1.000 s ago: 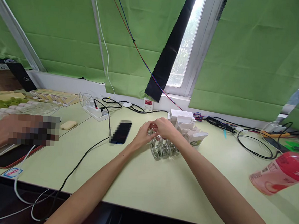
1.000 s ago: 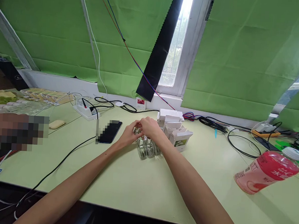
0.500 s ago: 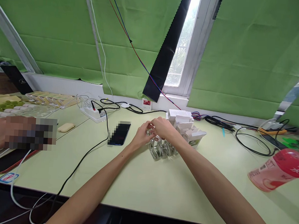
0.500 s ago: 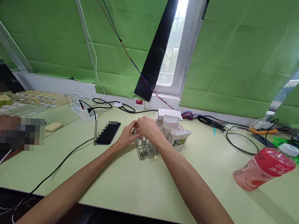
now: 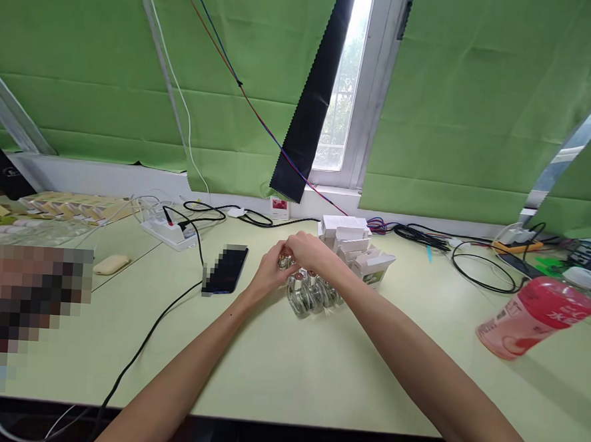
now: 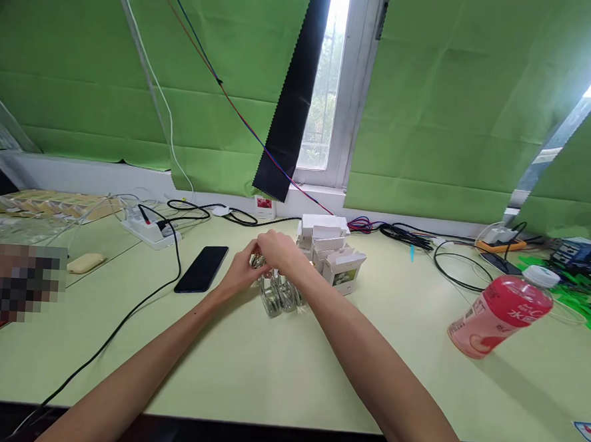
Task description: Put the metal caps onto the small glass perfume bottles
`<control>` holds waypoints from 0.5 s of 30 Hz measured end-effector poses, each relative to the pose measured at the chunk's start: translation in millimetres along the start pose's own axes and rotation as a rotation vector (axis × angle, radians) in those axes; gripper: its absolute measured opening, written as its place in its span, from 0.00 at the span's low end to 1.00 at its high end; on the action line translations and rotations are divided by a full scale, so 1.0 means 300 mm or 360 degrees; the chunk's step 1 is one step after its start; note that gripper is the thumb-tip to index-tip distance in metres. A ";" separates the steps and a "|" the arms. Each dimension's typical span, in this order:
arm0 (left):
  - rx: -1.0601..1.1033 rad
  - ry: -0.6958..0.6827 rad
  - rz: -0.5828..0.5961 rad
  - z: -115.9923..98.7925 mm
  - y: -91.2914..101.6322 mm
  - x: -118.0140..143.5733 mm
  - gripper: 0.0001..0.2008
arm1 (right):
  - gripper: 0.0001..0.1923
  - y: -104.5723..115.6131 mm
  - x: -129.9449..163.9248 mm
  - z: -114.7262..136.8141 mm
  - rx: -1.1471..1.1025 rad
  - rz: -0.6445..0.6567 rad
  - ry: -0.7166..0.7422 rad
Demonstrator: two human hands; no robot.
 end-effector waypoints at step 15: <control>-0.0030 -0.0011 -0.0015 0.002 0.000 -0.003 0.18 | 0.15 0.006 0.005 0.005 0.0078 -0.0032 -0.0067</control>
Point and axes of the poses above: each hand's wrist, its own x-axis away from the middle knuckle, its own y-axis out of the back of the hand, z = x × y, the point moved 8 cm from there along -x, towards the middle knuckle, and after that the axes turned 8 degrees about -x, right-handed, at the moved point
